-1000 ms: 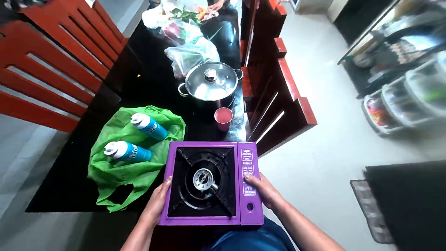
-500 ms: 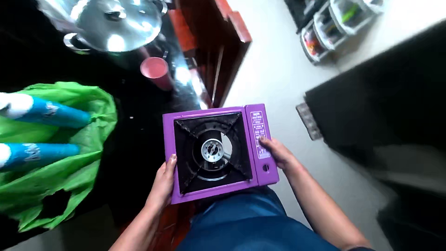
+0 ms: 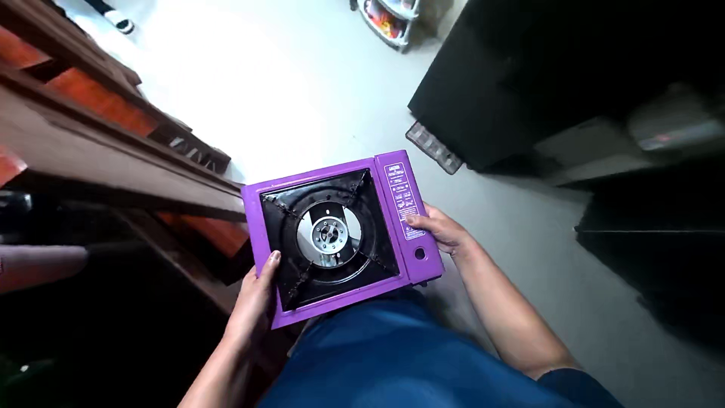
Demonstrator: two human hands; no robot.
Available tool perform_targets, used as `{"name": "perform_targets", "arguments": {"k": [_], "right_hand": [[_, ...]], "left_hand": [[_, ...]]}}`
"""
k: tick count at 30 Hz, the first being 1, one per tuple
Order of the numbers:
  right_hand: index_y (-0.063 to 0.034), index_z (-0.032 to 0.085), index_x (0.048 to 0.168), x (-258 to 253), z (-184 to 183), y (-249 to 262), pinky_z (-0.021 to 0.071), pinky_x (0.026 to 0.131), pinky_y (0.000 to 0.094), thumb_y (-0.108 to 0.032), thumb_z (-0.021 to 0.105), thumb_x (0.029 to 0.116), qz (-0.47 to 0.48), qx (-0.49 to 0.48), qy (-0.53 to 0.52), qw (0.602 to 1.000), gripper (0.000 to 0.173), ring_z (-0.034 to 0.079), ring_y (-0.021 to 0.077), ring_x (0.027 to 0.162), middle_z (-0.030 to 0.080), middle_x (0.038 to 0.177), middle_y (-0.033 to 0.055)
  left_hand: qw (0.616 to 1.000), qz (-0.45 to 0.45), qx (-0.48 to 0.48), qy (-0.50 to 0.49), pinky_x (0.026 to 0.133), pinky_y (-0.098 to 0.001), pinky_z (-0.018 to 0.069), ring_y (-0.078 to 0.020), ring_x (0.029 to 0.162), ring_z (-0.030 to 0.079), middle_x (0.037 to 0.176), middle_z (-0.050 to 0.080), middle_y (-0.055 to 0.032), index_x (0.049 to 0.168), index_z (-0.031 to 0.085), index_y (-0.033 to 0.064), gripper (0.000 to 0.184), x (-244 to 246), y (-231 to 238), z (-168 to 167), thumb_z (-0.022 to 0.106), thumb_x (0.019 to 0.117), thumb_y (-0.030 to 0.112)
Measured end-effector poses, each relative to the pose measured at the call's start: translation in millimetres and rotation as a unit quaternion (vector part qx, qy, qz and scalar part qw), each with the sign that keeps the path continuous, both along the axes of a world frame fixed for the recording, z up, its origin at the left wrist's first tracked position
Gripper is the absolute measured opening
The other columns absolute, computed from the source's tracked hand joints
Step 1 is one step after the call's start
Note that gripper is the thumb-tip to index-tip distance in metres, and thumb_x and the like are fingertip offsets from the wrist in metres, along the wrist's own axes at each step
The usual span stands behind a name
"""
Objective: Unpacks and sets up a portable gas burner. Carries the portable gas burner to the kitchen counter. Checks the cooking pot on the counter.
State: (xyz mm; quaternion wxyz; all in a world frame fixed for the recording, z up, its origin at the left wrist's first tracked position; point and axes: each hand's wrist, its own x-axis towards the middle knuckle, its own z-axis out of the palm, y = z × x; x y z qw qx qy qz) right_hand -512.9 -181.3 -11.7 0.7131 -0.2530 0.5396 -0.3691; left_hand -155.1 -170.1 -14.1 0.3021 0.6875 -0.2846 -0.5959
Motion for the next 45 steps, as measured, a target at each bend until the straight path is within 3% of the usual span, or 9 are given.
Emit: {"name": "perform_targets", "arguments": {"k": [7, 11, 17, 20, 23, 30, 36, 41, 45], "right_hand": [[-0.0067, 0.053, 0.130, -92, 2, -51, 0.0635, 0.083, 0.0337, -0.021, 0.056, 0.0991, -0.052, -0.023, -0.073, 0.996, 0.034, 0.075, 0.0150, 0.088, 0.076, 0.098, 0.0067], [-0.0121, 0.069, 0.111, -122, -14, -93, 0.0638, 0.079, 0.0327, -0.041, 0.080, 0.0857, -0.083, -0.045, -0.160, 0.983, 0.040, 0.075, 0.0143, 0.084, 0.077, 0.093, 0.0065], [-0.0148, 0.073, 0.114, -129, -28, -196, 0.0634, 0.084, 0.0341, -0.044, 0.081, 0.0847, -0.053, -0.083, -0.256, 0.962, 0.042, 0.076, 0.0155, 0.090, 0.078, 0.099, 0.0075], [-0.0100, 0.064, 0.116, -115, -19, -266, 0.0643, 0.080, 0.0348, -0.031, 0.074, 0.0906, -0.051, -0.048, -0.152, 0.986, 0.035, 0.076, 0.0161, 0.085, 0.077, 0.095, 0.0078], [-0.0026, 0.039, 0.140, -88, -4, -350, 0.0645, 0.081, 0.0366, -0.009, 0.055, 0.0952, -0.032, -0.024, -0.032, 0.999, 0.048, 0.075, 0.0192, 0.089, 0.072, 0.102, 0.0113], [-0.0041, 0.043, 0.138, -63, 36, -514, 0.0654, 0.072, 0.0344, -0.009, 0.055, 0.0952, -0.078, -0.016, 0.051, 0.995, 0.045, 0.075, 0.0177, 0.082, 0.073, 0.097, 0.0117], [-0.0044, 0.047, 0.136, -55, 40, -654, 0.0652, 0.069, 0.0320, -0.014, 0.056, 0.0920, -0.081, -0.046, 0.099, 0.991, 0.046, 0.075, 0.0141, 0.079, 0.075, 0.094, 0.0076], [-0.0050, 0.044, 0.139, -50, 31, -810, 0.0649, 0.067, 0.0315, -0.018, 0.057, 0.0918, -0.055, -0.068, 0.132, 0.987, 0.051, 0.075, 0.0135, 0.077, 0.074, 0.094, 0.0065], [-0.0054, 0.040, 0.144, -33, 48, -949, 0.0647, 0.070, 0.0311, -0.020, 0.059, 0.0901, 0.011, -0.086, 0.118, 0.989, 0.059, 0.074, 0.0130, 0.080, 0.073, 0.099, 0.0066]], "left_hand": [[0.999, -0.043, -0.013, 0.000, 0.071, -0.0286, 0.0628, -0.0082, 0.079, 0.072, 0.090, 0.073, -0.0007, 0.120, 0.061, 0.0066, 0.037, -68, -84, 6, 0.041, 0.1103, 0.036], [1.000, -0.026, -0.015, -0.005, 0.069, -0.0275, 0.0628, -0.0070, 0.076, 0.072, 0.086, 0.073, 0.0013, 0.117, 0.061, 0.0081, 0.034, -88, -132, 16, 0.040, 0.1107, 0.034], [0.999, -0.011, -0.020, -0.023, 0.068, -0.0275, 0.0627, -0.0069, 0.074, 0.072, 0.084, 0.073, 0.0018, 0.115, 0.062, 0.0096, 0.036, -87, -222, 17, 0.043, 0.1090, 0.039], [0.999, 0.003, -0.021, -0.024, 0.069, -0.0272, 0.0622, -0.0067, 0.076, 0.071, 0.087, 0.072, 0.0004, 0.120, 0.061, 0.0079, 0.035, -87, -278, 18, 0.044, 0.1095, 0.037], [0.999, 0.018, -0.039, -0.012, 0.071, -0.0293, 0.0626, -0.0088, 0.078, 0.072, 0.091, 0.073, -0.0032, 0.126, 0.059, 0.0049, 0.035, -85, -346, 17, 0.053, 0.1069, 0.034], [0.997, 0.033, -0.025, 0.072, 0.072, -0.0335, 0.0632, -0.0151, 0.078, 0.073, 0.092, 0.073, -0.0095, 0.127, 0.057, 0.0014, 0.038, -75, -512, 37, 0.050, 0.1084, 0.034], [0.995, -0.003, -0.087, 0.038, 0.080, -0.0382, 0.0600, -0.0165, 0.088, 0.070, 0.100, 0.070, -0.0111, 0.127, 0.060, 0.0023, 0.060, -66, -657, 40, 0.021, 0.1118, 0.046], [0.994, 0.038, -0.103, 0.026, 0.084, -0.0413, 0.0595, -0.0199, 0.091, 0.071, 0.101, 0.071, -0.0139, 0.124, 0.061, 0.0009, 0.062, -63, -794, 31, 0.021, 0.1118, 0.047], [0.988, 0.102, -0.117, 0.024, 0.082, -0.0415, 0.0608, -0.0204, 0.090, 0.072, 0.100, 0.072, -0.0138, 0.124, 0.062, 0.0002, 0.064, -50, -897, 55, 0.021, 0.1117, 0.047]]}}
